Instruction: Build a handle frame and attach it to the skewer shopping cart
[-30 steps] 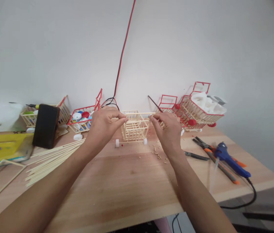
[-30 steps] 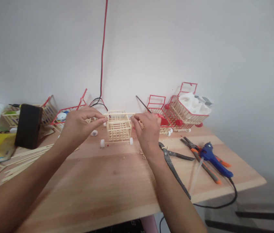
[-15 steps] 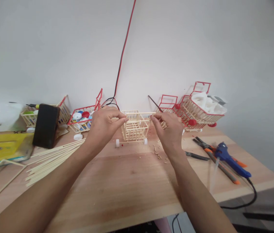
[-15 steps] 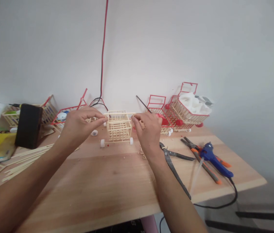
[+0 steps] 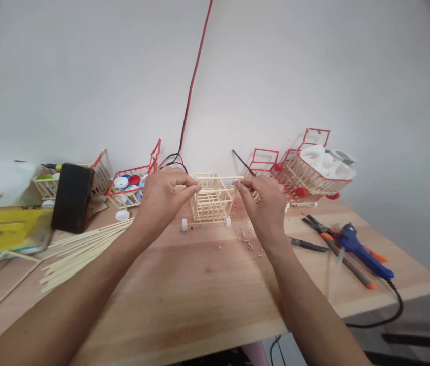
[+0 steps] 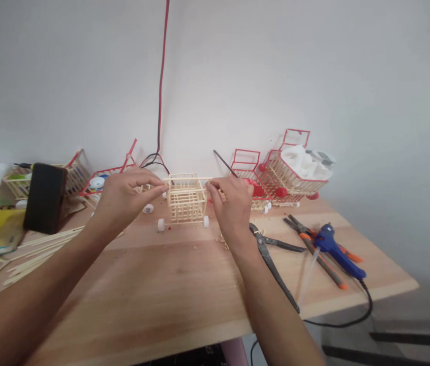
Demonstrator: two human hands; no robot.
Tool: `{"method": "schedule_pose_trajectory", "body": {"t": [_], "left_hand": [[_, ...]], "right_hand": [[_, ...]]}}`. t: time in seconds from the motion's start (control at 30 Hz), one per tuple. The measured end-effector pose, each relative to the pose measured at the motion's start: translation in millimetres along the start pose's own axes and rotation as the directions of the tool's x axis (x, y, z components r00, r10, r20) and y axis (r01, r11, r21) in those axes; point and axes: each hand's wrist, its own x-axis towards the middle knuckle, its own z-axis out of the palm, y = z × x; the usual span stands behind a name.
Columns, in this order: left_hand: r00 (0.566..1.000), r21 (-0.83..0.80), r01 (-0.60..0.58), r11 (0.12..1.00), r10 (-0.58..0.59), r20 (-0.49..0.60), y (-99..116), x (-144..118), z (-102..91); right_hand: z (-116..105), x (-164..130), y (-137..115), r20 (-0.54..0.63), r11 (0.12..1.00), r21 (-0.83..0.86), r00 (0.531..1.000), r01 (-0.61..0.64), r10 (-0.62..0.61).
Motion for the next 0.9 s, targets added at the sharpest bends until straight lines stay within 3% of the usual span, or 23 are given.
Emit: {"method": "schedule_pose_trajectory", "body": {"t": [0.9], "left_hand": [[1.000, -0.003, -0.016, 1.000, 0.016, -0.011, -1.0, -0.4, -0.3]], "right_hand": [[0.5, 0.0, -0.1, -0.009, 1.000, 0.018, 1.000, -0.006, 0.006]]}}
